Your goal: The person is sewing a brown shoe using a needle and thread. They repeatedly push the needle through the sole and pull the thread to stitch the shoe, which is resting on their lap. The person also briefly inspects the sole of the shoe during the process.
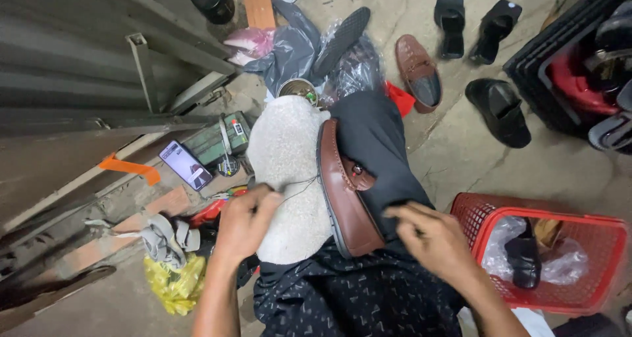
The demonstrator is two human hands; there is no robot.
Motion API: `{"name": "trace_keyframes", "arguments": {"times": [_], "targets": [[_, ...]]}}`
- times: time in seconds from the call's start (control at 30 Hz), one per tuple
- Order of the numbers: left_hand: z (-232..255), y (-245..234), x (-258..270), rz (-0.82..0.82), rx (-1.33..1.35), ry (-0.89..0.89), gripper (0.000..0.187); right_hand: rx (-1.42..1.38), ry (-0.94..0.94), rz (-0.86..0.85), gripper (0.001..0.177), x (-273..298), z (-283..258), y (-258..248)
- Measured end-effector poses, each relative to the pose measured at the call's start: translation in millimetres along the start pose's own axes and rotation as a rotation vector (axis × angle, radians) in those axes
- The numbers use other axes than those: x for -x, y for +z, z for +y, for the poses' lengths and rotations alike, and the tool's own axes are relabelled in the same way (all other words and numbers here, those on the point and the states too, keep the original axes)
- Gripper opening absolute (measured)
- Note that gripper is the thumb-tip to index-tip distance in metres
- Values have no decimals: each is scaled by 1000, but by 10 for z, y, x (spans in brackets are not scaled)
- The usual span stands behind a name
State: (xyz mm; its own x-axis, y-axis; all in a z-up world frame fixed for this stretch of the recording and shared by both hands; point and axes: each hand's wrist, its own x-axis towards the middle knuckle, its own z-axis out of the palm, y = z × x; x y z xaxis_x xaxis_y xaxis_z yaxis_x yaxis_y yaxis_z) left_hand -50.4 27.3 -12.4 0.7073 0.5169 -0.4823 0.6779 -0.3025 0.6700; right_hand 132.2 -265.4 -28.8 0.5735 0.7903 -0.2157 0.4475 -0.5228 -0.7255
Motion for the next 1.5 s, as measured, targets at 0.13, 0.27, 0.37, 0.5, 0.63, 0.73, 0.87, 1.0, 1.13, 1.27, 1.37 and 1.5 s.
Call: {"name": "trace_keyframes", "arguments": {"times": [0.13,0.27,0.37,0.5,0.63,0.73,0.87,1.0,1.13,1.27,1.37,1.5], "targets": [[-209,-46,16,13,229,114,58,-164,235,-100,38,104,135,-234],[-31,11,59,106,297,208,39,136,-69,316,33,-124,-239,-255],[175,23,100,184,331,300,16,93,-232,342,32,-352,-613,-165],[316,124,-26,317,-167,562,38,237,-459,261,56,-648,-830,191],[379,229,-94,342,-338,551,15,356,-457,128,62,-820,-756,316],[447,175,35,175,-79,375,13,325,-411,110,63,-833,-673,300],[505,186,158,-66,242,315,21,300,-442,77,61,-876,-618,301],[378,426,218,356,188,352,31,185,-407,150,54,-918,-652,336],[543,198,807,490,27,733,43,277,-402,88,60,-916,-551,255],[268,223,784,446,86,693,43,232,-429,95,61,-943,-582,261],[184,104,840,426,21,576,39,128,-336,45,66,-725,-561,141],[148,-90,850,449,-161,343,40,44,-246,200,51,-315,-407,24]]}}
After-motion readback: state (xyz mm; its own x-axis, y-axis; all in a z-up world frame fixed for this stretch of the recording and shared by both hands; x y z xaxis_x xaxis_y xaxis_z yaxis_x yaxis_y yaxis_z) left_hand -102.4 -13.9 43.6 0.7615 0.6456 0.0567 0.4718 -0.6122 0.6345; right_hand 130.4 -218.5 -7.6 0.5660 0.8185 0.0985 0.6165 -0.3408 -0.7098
